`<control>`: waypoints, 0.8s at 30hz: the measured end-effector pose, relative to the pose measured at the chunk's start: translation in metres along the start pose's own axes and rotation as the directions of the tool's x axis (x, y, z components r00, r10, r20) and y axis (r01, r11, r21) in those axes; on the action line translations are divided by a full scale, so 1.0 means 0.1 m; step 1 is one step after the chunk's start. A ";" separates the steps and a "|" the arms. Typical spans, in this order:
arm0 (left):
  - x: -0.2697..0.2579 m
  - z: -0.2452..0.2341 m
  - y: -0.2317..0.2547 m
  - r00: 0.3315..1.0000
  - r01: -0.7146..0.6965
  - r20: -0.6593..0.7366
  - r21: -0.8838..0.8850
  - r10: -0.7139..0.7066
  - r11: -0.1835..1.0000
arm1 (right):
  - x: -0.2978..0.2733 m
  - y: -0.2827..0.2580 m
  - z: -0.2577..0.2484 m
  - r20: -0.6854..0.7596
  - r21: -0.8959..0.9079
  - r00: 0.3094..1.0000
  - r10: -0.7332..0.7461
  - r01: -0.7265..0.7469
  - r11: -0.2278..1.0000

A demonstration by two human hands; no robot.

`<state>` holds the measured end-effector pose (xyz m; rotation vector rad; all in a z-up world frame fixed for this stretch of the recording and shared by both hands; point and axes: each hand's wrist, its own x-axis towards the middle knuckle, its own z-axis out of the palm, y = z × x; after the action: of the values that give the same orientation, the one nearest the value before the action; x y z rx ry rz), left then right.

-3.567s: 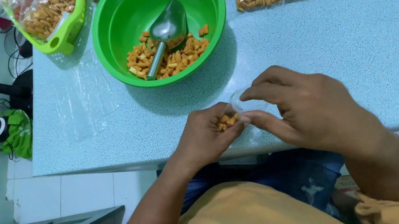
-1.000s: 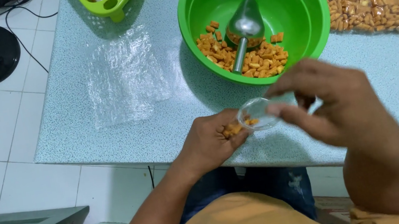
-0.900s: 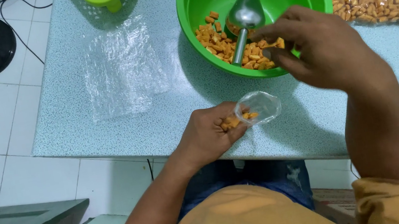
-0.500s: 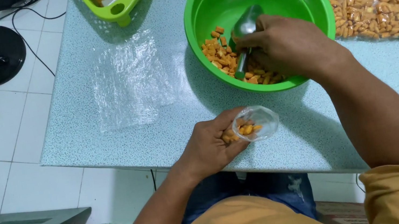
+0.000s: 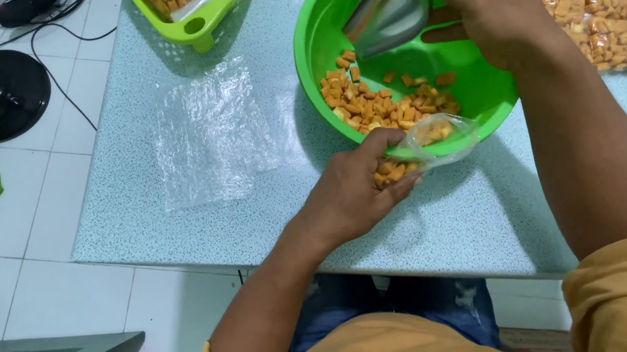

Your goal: The person is packaging small snacks by scooping them from a large green bowl into small plastic bags and then sealing the bags.

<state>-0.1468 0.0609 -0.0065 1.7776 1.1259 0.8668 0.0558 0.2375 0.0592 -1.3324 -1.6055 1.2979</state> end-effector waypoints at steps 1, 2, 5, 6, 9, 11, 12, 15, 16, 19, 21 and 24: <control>-0.06 -0.01 0.00 1.000 0.003 -0.004 0.001 -0.003 1.000 | -0.02 0.01 0.01 0.005 0.000 1.000 -0.001 0.001 1.000; -0.09 -0.03 0.00 1.000 -0.012 0.022 0.020 0.011 1.000 | -0.02 0.01 0.00 -0.042 0.030 0.998 0.048 -0.047 0.998; -0.17 -0.08 0.00 0.998 -0.037 0.059 0.023 0.035 0.999 | -0.04 -0.01 -0.03 -0.100 0.051 0.991 0.085 -0.080 0.996; -0.24 -0.08 0.00 0.997 -0.036 0.066 0.000 0.036 0.999 | -0.07 0.00 -0.02 -0.104 0.036 0.992 0.078 -0.075 0.997; -0.33 -0.07 0.01 0.993 -0.024 0.119 0.009 0.023 1.000 | -0.19 -0.08 0.08 -0.069 -0.048 0.996 0.056 -0.059 0.997; -0.35 -0.08 0.04 0.991 -0.055 0.122 0.007 0.054 0.998 | -0.25 -0.16 0.13 -0.066 -0.057 0.993 0.094 -0.098 0.994; -0.37 -0.09 0.06 0.989 -0.083 0.125 0.007 0.082 0.997 | -0.28 -0.20 0.17 -0.060 -0.066 0.989 0.133 -0.137 0.988; -0.38 -0.09 0.04 0.989 -0.090 0.117 -0.004 0.090 0.996 | -0.28 -0.21 0.22 0.049 -0.106 0.957 0.285 -0.279 0.955; -0.38 -0.09 0.03 0.989 -0.094 0.115 -0.003 0.094 0.996 | -0.30 -0.20 0.23 0.048 -0.107 0.958 0.281 -0.275 0.956; -0.37 -0.10 0.03 0.988 -0.101 0.115 -0.010 0.101 0.995 | -0.34 -0.22 0.27 0.148 -0.106 0.938 0.315 -0.301 0.948; -0.39 -0.12 0.05 0.992 -0.049 0.111 -0.077 0.057 0.996 | -0.38 -0.25 0.28 0.094 -0.043 0.949 0.300 -0.297 0.954; -0.35 -0.15 0.07 0.994 -0.011 0.108 -0.092 0.021 0.996 | -0.30 -0.11 0.13 0.114 0.170 0.957 0.268 -0.285 0.944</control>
<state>-0.1697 0.0311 0.0018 1.7393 0.9882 0.8083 0.0479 0.2051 0.0693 -1.4366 -1.3498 1.6541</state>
